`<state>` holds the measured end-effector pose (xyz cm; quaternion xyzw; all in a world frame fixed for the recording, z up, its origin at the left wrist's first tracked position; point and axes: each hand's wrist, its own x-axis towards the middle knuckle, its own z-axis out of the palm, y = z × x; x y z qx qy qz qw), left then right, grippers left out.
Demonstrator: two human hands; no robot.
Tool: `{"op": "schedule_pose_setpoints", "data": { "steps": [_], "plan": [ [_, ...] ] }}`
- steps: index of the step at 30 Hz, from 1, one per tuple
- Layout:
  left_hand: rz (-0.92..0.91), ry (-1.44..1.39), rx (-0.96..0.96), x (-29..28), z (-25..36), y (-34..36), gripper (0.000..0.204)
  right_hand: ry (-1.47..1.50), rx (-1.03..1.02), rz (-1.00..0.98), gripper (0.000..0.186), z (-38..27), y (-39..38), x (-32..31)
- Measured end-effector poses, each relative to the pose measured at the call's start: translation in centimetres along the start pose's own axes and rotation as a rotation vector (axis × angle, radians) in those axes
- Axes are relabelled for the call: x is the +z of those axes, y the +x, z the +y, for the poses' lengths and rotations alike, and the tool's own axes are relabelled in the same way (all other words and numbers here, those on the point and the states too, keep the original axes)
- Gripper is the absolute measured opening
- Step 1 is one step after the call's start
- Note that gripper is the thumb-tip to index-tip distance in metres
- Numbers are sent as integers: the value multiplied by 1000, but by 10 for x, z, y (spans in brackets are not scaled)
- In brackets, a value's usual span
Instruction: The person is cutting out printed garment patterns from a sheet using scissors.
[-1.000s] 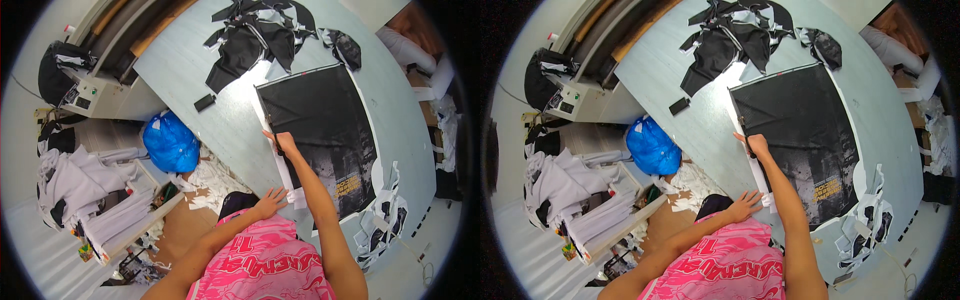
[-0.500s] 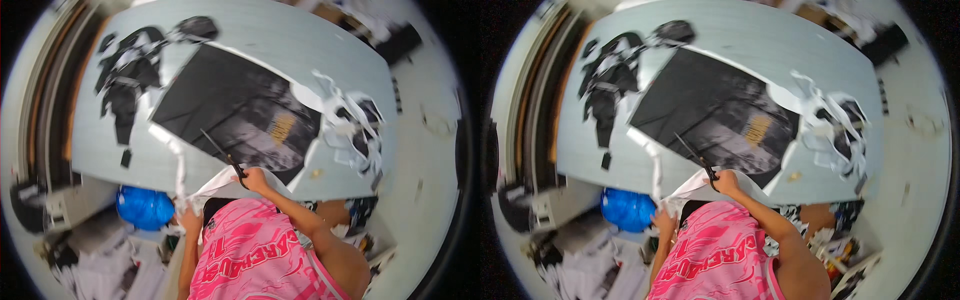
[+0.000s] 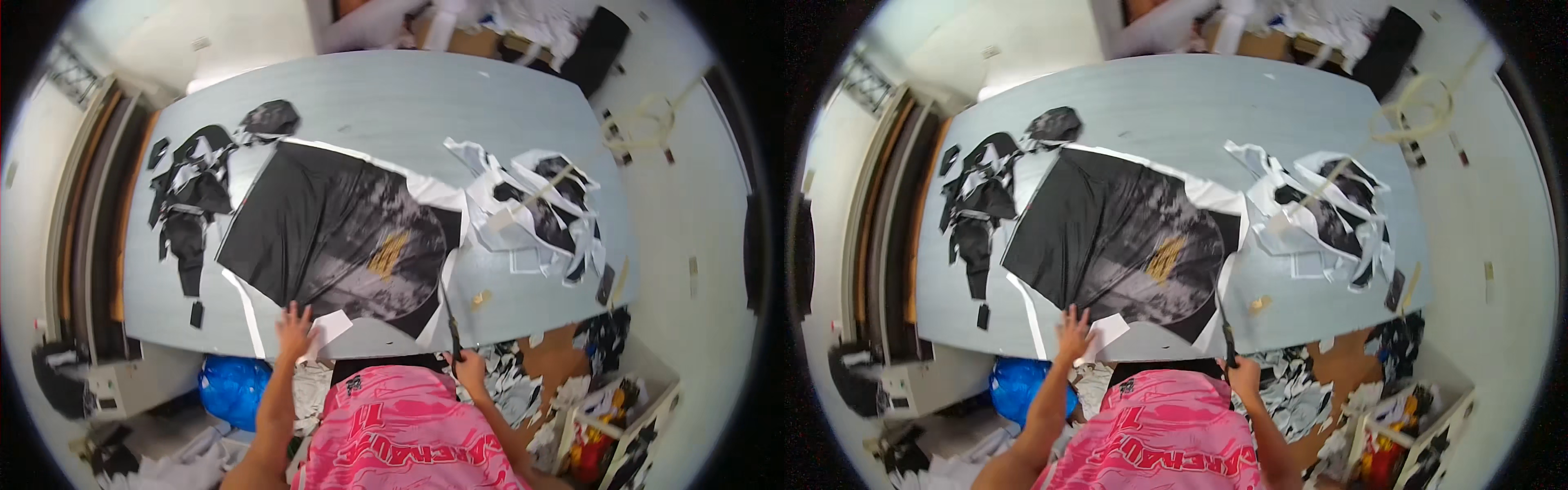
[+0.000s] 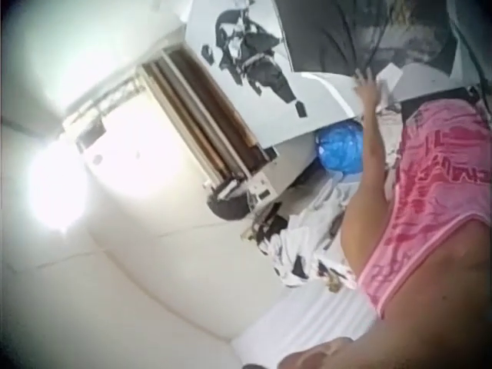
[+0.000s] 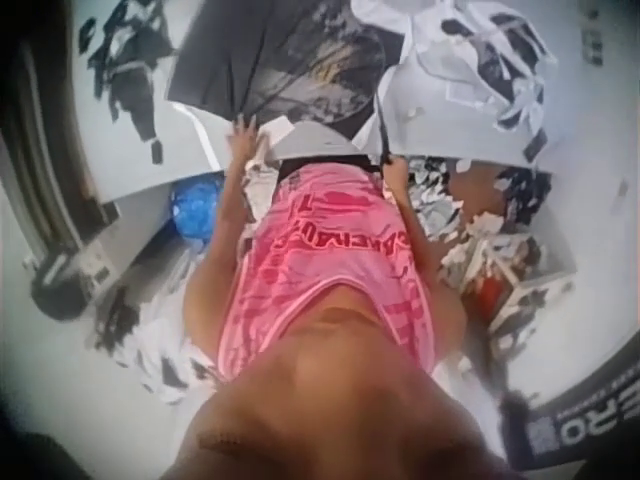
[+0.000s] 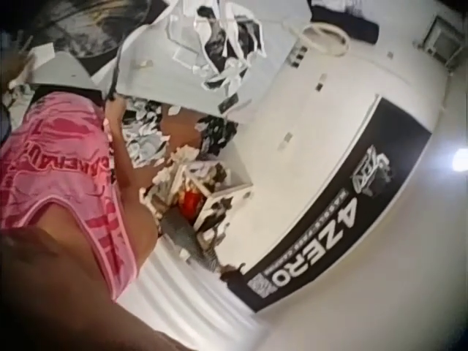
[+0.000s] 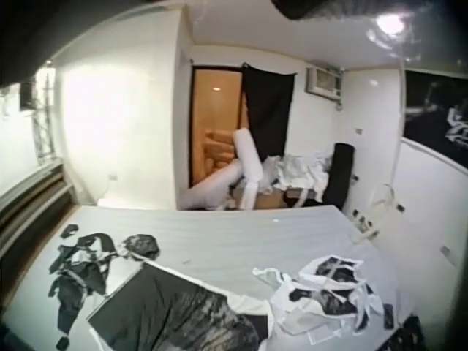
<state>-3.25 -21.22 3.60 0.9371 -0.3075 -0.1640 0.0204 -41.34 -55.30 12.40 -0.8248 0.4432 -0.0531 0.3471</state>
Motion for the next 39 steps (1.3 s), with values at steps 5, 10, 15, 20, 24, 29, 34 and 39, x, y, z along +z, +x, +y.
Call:
{"op": "schedule_pose_setpoints", "data": {
  "steps": [5, 10, 15, 20, 24, 29, 34, 39],
  "plan": [
    [-35, 286, -725, -49, -182, -14, 75, -38, 95, 116, 53, 36, -40, -15],
    [345, 39, -657, -85, -208, 107, 84, 2, 208, 141, 51, 27, -54, -11],
    [144, -257, -463, -75, -25, 253, 105, -19, 408, 107, 51, 49, -118, 8],
    [236, -255, 700, -66, 107, 318, 80, 337, 705, -49, 43, -73, -123, 9],
    [419, -605, 744, -66, 243, 232, 83, 273, 889, -34, 44, -121, -144, 15],
    [251, -292, 323, -6, 133, 153, 103, 58, 651, 76, 52, -98, -161, 49],
    [33, -137, 891, -73, -15, 289, 114, 176, 624, 130, 48, -77, -186, 75],
    [220, 486, 117, -134, -153, 368, 90, 126, 514, 103, 45, -85, -179, 75]
  ]
}}
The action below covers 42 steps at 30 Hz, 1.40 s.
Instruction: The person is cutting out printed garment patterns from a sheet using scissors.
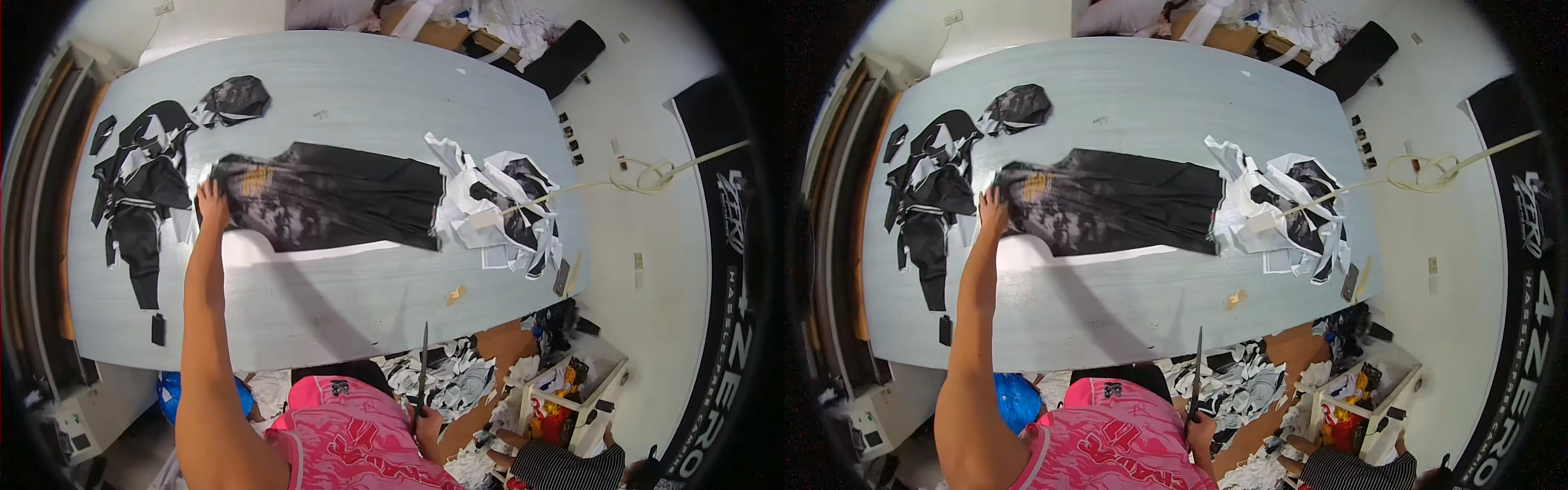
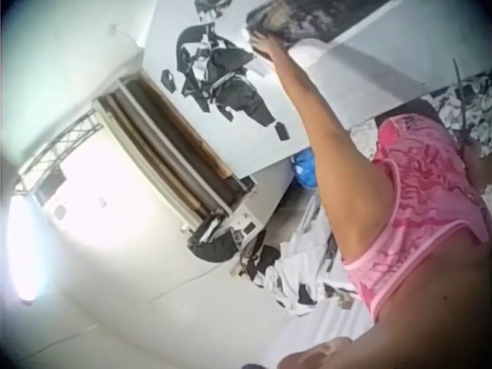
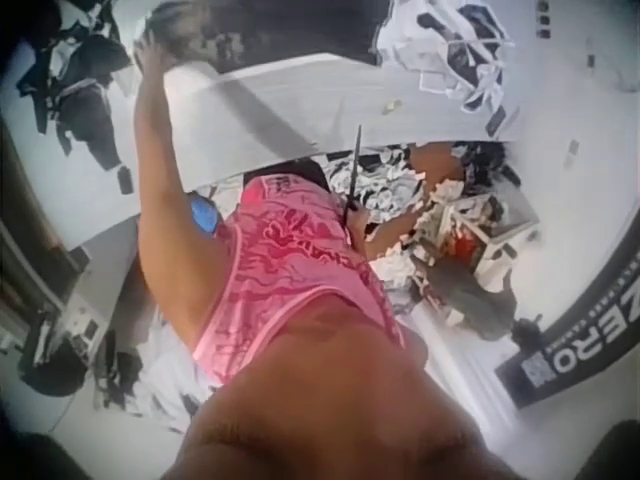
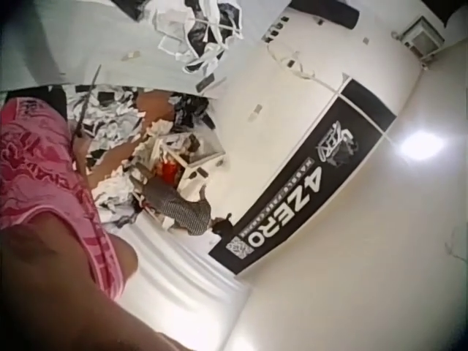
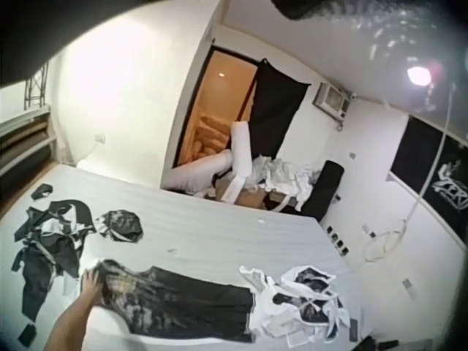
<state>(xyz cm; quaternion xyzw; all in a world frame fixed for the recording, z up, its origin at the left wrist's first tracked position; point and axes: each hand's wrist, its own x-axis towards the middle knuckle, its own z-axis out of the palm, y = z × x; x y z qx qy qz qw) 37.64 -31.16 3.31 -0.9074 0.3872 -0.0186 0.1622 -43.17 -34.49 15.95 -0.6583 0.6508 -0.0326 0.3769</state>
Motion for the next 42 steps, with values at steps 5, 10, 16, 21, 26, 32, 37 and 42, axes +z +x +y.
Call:
{"op": "schedule_pose_setpoints", "data": {
  "steps": [5, 10, 16, 21, 26, 32, 37, 42],
  "plan": [
    [321, -652, 86, -56, 136, -61, 85, -32, 53, 39, 47, 36, 2, 18],
    [183, -726, 287, -48, 233, -182, 85, 108, 50, -50, 51, -6, 31, 20],
    [-18, -664, 371, -47, 220, -278, 80, 206, 12, -16, 50, 11, 28, 19],
    [-22, -644, 451, -70, 263, -291, 84, 134, 57, -21, 51, 32, 31, 21],
    [103, -797, 645, -93, 351, -268, 84, 109, 54, -60, 54, 12, 26, 7],
    [-8, -808, 815, -87, 364, -303, 76, 23, -29, -19, 52, 40, 30, -14],
    [43, -894, 726, -100, 377, -331, 66, 12, -22, -34, 55, 41, 50, -34],
    [137, -824, 400, -130, 433, -303, 69, 51, -91, -90, 51, 43, 99, -59]
  ]
}}
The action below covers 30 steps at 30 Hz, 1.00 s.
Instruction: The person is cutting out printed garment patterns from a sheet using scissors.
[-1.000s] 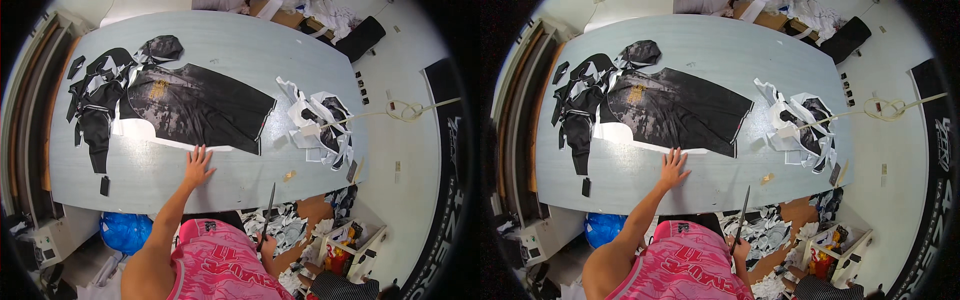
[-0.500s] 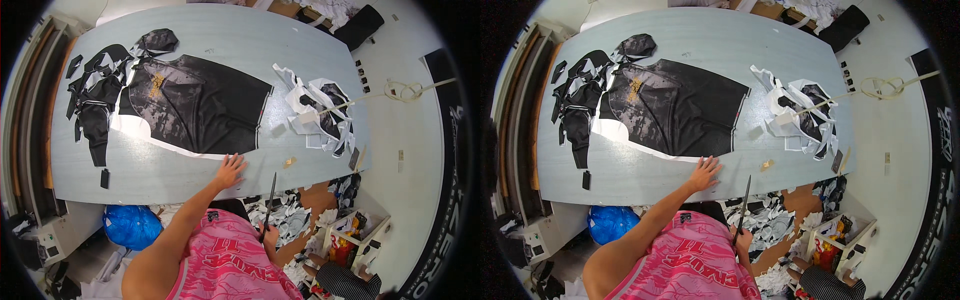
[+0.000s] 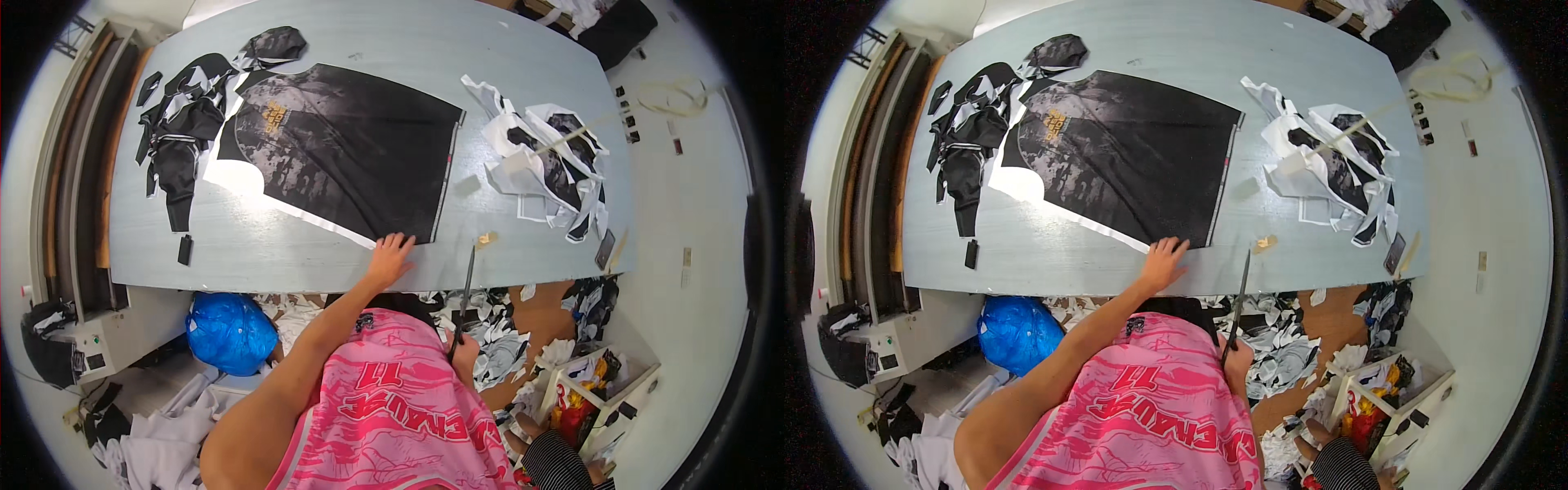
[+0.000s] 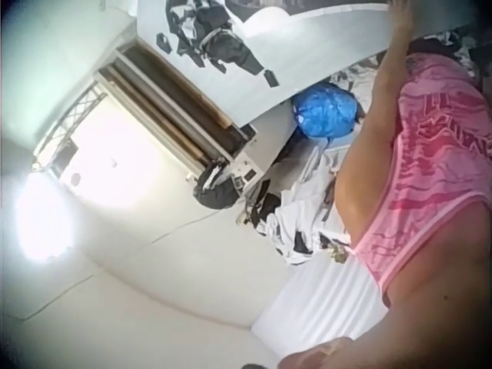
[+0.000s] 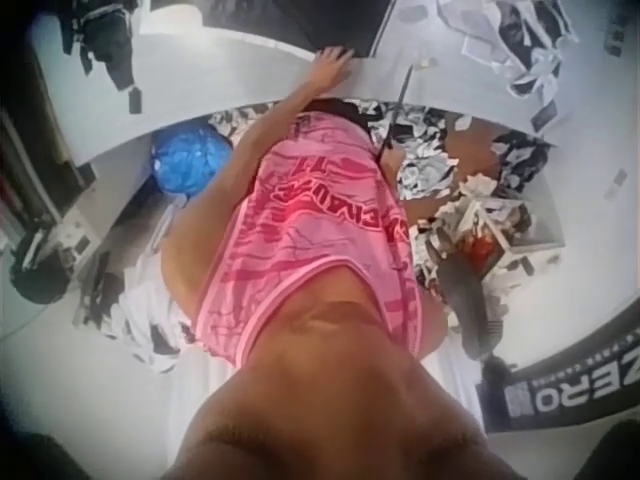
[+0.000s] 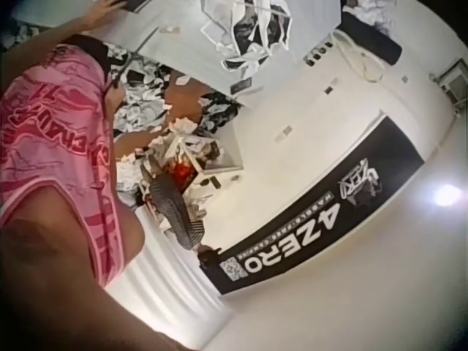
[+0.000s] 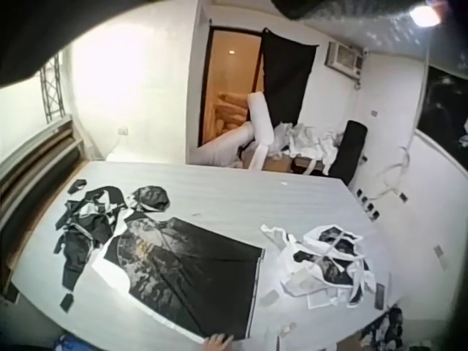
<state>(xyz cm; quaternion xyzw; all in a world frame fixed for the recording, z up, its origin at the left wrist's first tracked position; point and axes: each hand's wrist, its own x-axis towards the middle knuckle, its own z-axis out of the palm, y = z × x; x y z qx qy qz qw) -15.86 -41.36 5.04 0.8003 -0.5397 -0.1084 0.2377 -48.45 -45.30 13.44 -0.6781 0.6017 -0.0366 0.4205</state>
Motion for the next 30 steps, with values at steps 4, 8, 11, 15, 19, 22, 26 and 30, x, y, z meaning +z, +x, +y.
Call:
{"op": "schedule_pose_setpoints", "data": {
  "steps": [4, 8, 11, 15, 19, 22, 26, 30],
  "plan": [
    [-121, 17, -115, 31, -17, 46, 35, -19, -90, -8, 50, -4, 22, -29],
    [-348, -134, -155, 35, -50, 80, 17, 70, -110, -70, 53, 48, 48, -48],
    [-237, -191, -181, 30, -66, 78, 16, 17, -223, -13, 55, 43, 50, -62],
    [-116, 1, 113, 16, -6, 72, 20, 14, -109, 75, 58, 68, 41, -72],
    [-155, -19, 7, 33, -33, 65, 22, 24, -139, 48, 58, 70, 54, -77],
    [-62, 16, -115, 28, -39, 79, 20, 62, -113, 63, 58, 77, 60, -78],
    [-45, 12, -86, 13, -16, 90, 21, 123, 36, 51, 59, 90, 63, -77],
    [-94, 17, 157, 29, -10, 70, 19, 41, -3, 79, 53, 74, 60, -78]
  ]
}}
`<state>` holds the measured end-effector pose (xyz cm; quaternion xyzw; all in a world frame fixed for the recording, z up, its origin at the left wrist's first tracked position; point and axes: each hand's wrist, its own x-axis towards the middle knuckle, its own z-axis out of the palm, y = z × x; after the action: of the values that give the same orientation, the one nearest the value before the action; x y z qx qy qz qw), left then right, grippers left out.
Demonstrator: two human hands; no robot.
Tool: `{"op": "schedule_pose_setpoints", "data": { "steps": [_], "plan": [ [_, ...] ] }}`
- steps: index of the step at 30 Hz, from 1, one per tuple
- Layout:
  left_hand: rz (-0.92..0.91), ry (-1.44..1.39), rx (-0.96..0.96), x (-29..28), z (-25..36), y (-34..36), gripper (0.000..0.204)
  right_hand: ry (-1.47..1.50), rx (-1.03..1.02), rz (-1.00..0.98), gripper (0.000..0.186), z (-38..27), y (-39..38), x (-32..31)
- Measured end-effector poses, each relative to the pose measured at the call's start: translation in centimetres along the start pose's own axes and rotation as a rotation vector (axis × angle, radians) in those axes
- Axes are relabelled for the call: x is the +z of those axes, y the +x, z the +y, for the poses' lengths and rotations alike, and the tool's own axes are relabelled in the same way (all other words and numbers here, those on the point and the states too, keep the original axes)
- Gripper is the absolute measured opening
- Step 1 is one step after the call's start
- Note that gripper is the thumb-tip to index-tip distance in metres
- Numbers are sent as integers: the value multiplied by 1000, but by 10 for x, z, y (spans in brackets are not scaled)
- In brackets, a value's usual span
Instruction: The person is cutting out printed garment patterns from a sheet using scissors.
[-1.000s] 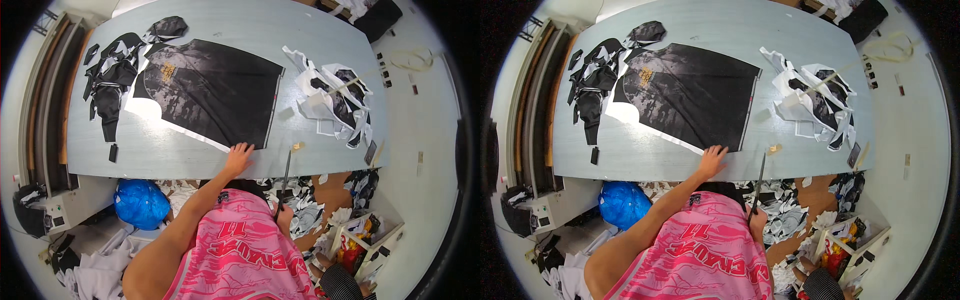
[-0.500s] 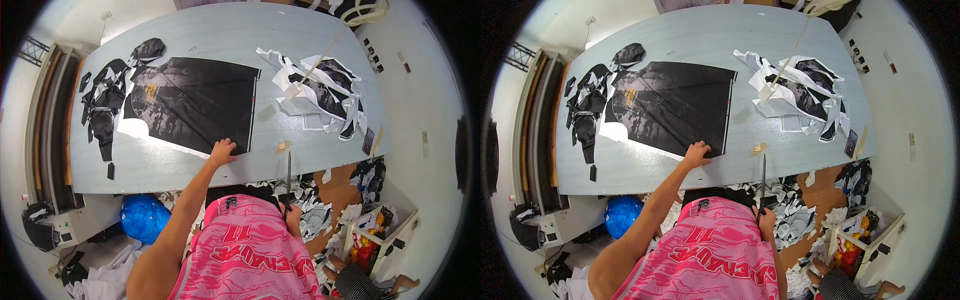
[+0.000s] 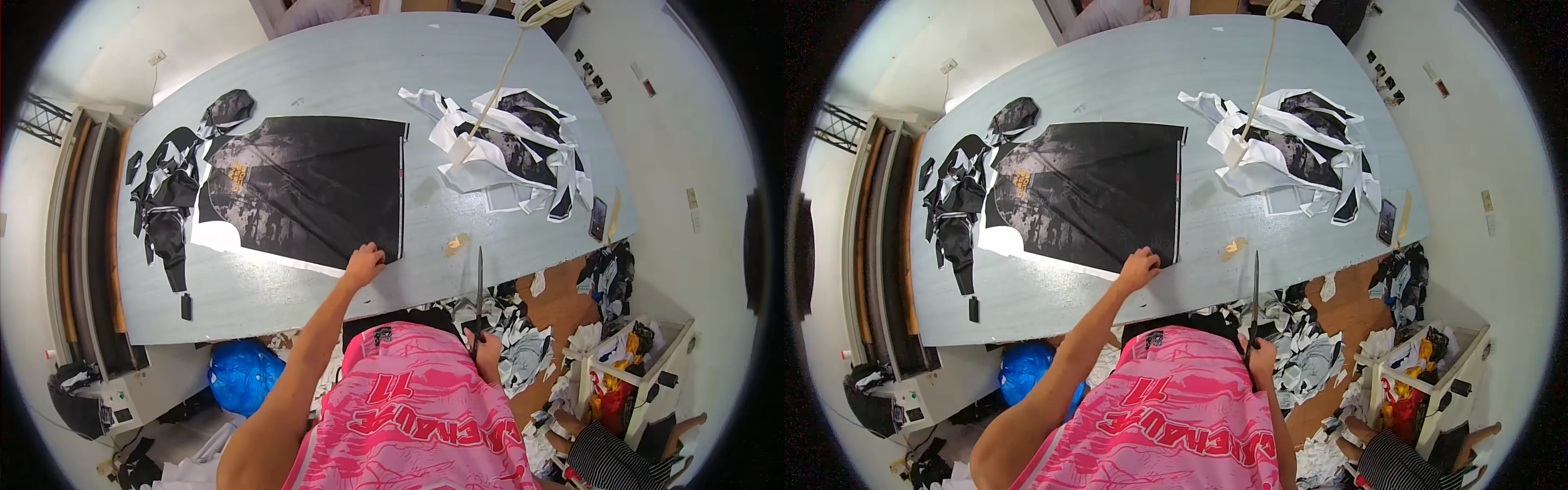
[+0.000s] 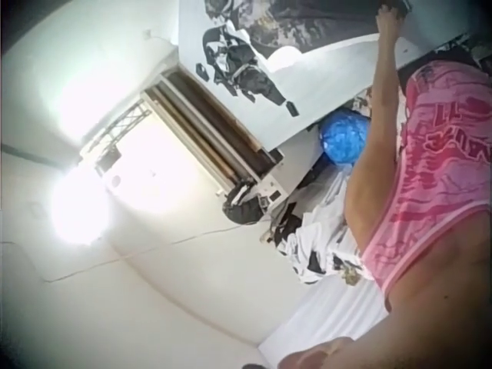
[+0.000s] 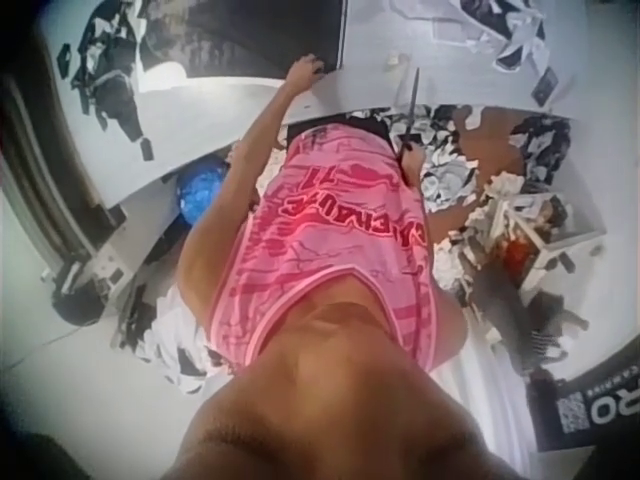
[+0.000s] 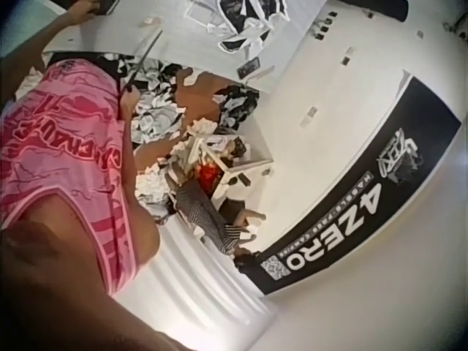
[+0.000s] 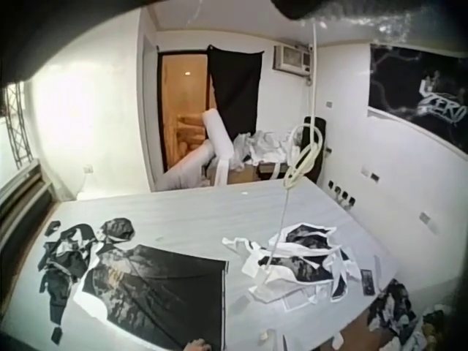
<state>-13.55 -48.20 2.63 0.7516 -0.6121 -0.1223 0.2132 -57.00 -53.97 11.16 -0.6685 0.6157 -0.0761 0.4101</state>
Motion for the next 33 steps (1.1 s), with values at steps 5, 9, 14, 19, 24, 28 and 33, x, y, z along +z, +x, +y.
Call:
{"op": "schedule_pose_setpoints", "data": {
  "steps": [5, 9, 14, 19, 24, 28, 33],
  "plan": [
    [76, -251, -286, 8, -28, 8, 12, 75, -33, -20, 59, -2, -7, 1],
    [239, -43, -411, -8, -43, 20, 13, 12, -85, 6, 59, 8, -6, 4],
    [218, -81, -224, -15, -6, 15, 49, -21, -81, 65, 59, 17, -12, 8],
    [303, -88, -396, 7, -18, 21, 26, -59, -62, -4, 48, 0, -17, -4],
    [148, -150, -154, 15, 4, 12, 11, -1, -22, -42, 49, 13, -16, -4],
    [-114, -266, 37, 32, 56, -48, 17, -82, 1, -138, 46, 7, -11, -13],
    [-215, -485, -395, 15, 94, -92, 26, -121, -107, -345, 40, 42, 21, -27]
  ]
}}
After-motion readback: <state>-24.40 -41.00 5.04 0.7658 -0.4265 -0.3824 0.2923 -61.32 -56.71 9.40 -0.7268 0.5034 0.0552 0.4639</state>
